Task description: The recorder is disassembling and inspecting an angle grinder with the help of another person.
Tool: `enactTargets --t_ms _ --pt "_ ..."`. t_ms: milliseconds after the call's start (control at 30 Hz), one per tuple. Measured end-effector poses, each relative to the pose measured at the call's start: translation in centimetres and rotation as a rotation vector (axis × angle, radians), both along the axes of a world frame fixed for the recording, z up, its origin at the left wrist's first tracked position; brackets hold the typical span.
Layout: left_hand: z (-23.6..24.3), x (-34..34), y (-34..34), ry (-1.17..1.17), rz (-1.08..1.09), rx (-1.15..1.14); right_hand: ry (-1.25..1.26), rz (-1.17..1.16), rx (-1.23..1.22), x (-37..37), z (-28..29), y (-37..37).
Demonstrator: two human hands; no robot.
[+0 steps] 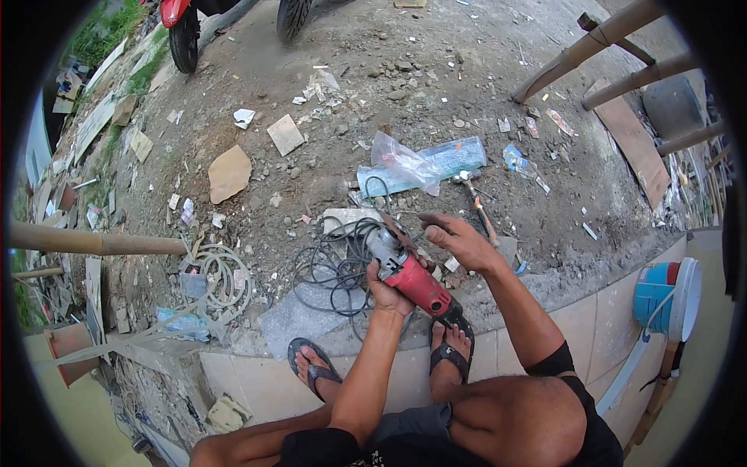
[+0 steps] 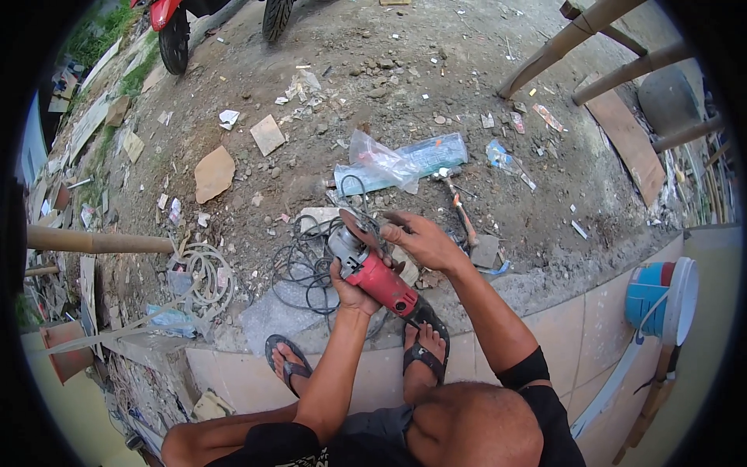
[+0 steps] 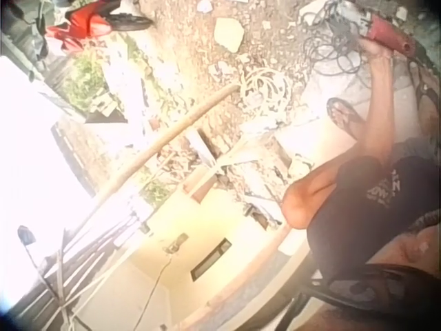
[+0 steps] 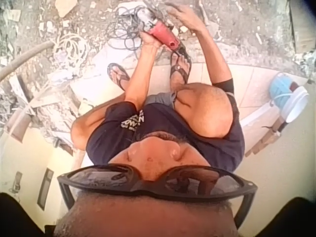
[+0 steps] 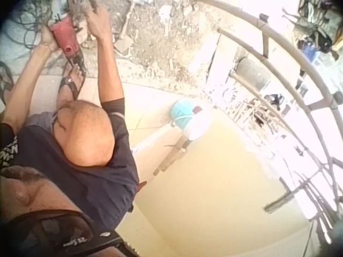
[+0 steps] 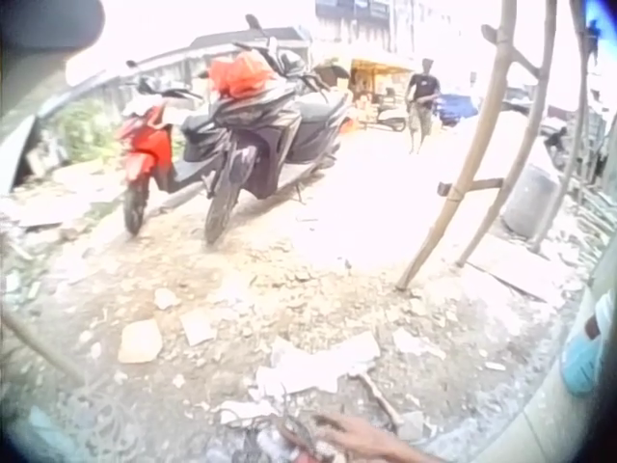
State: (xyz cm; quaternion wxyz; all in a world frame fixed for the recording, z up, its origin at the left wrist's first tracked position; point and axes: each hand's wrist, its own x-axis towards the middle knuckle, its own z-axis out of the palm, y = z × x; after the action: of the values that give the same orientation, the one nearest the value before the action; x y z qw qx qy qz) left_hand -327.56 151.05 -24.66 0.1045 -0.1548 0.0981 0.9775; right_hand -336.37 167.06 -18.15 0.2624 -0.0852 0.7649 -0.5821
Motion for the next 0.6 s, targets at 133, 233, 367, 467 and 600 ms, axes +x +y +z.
enactTargets --t_ms 133,233,367,467,600 --pt "0.9 0.4 1.1 -0.037 -0.114 -0.078 -0.101 0.095 0.138 -2.7 1.9 -2.0" --pt "1.1 0.8 0.1 -0.023 -0.243 -0.040 -0.237 0.186 0.058 -3.2 2.5 -2.1" --pt "3.0 0.0 -1.1 -0.180 -0.435 -0.091 -0.329 0.091 0.210 -2.7 1.4 -1.8" --pt "0.8 1.0 -0.6 -0.182 -0.377 0.068 -0.369 0.020 0.286 -2.4 -0.3 -1.9" --pt "0.1 1.6 -0.5 -0.252 -0.324 -0.010 -0.138 0.101 -0.008 -2.2 1.0 -1.6"
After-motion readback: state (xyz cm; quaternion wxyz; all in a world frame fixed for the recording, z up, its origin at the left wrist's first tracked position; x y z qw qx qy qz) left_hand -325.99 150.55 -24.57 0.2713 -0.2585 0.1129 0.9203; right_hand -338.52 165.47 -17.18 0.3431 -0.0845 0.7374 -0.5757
